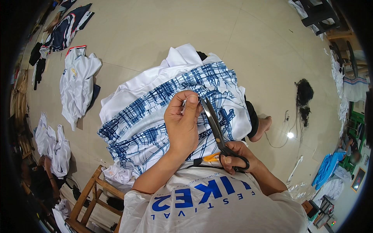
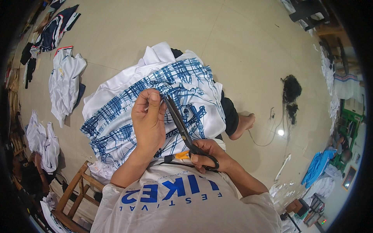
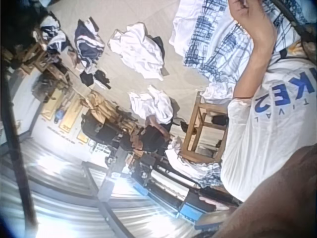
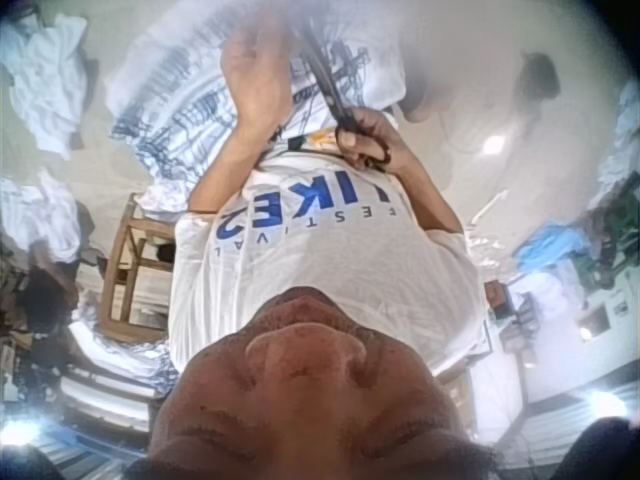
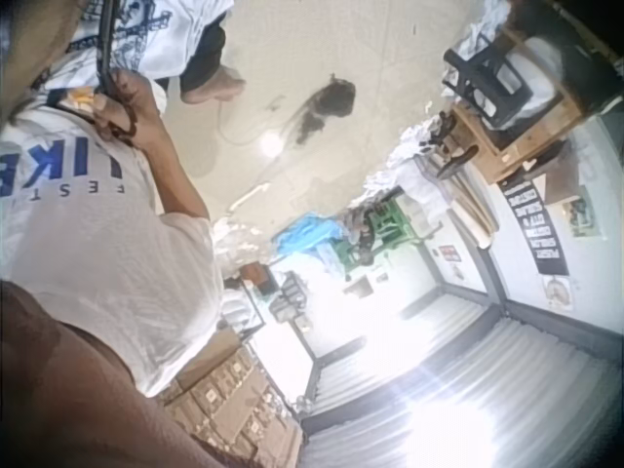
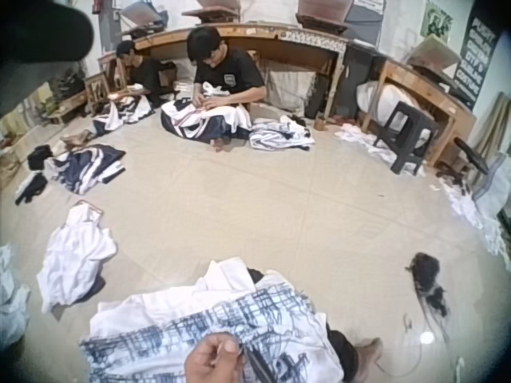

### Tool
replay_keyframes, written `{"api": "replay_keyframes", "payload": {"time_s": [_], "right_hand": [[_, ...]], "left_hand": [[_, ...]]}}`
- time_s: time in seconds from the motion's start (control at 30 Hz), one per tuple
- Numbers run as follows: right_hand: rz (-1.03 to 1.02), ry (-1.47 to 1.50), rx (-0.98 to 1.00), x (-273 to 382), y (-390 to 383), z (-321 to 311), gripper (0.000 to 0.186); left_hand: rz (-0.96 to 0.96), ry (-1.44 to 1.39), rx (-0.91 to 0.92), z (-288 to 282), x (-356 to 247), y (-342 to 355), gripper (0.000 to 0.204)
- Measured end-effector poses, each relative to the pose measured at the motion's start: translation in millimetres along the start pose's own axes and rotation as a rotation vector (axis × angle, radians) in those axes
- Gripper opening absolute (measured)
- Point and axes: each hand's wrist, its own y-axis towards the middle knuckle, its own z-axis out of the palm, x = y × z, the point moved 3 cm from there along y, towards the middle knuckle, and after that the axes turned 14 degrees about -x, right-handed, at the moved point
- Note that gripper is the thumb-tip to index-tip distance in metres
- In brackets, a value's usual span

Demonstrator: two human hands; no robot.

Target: The person uses scissors to cut the tags and loose threads off a white t-shirt. They hold the shirt on their lap, snip the fabric, and occasionally flip the garment to access different areas.

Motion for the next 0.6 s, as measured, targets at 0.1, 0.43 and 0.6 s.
{"api": "replay_keyframes", "payload": {"time_s": [0.1, 0.43, 0.6], "right_hand": [[-0.006, 0.010, 0.000, -0.4, 0.2, 0.1, 0.032], [-0.005, -0.009, 0.000, -0.4, 0.5, -0.9, 0.032], [-0.004, -0.007, -0.003, 0.0, 0.8, -0.4, 0.032]], "left_hand": [[-0.012, -0.017, 0.010, -2.6, 2.4, 1.2, 0.015], [-0.005, 0.012, -0.011, -3.2, 1.5, 0.7, 0.022], [0.022, 0.053, -0.013, 0.8, -2.2, -0.8, 0.021]]}}
